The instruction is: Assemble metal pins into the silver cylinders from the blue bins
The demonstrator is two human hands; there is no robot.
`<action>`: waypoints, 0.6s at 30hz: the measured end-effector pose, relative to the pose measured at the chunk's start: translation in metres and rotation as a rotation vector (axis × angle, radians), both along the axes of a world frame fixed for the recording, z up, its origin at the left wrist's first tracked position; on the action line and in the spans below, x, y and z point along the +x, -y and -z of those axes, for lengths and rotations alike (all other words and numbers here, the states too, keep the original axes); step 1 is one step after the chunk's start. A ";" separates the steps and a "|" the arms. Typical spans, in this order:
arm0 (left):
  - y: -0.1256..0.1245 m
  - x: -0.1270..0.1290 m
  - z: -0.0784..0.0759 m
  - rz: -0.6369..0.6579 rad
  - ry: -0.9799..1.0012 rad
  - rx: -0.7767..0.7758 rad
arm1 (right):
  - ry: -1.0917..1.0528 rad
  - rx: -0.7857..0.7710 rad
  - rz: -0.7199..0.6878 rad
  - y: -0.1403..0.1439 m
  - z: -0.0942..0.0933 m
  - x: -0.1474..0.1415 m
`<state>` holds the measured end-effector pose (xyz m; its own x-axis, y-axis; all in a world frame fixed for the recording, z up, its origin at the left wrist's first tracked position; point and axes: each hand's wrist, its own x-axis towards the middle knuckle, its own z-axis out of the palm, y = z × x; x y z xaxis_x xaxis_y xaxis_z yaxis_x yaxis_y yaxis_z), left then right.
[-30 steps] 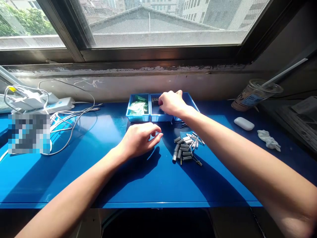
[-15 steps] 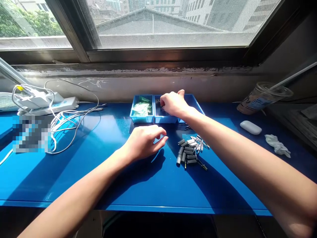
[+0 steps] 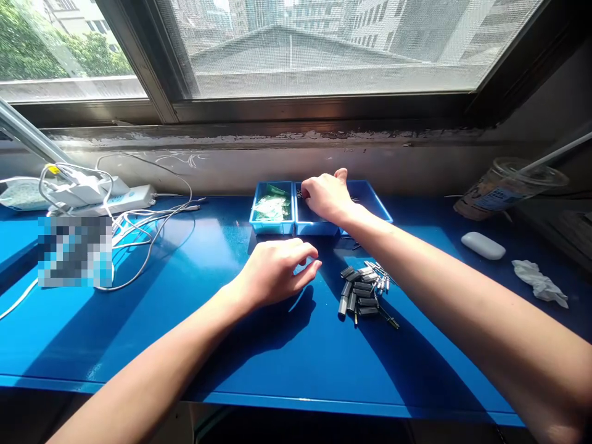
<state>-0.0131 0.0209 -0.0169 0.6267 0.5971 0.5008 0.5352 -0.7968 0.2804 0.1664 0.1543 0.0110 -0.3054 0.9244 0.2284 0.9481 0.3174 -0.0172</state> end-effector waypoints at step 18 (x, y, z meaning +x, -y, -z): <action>0.000 0.000 -0.001 0.003 -0.001 0.027 | 0.016 0.023 -0.014 0.001 0.003 0.000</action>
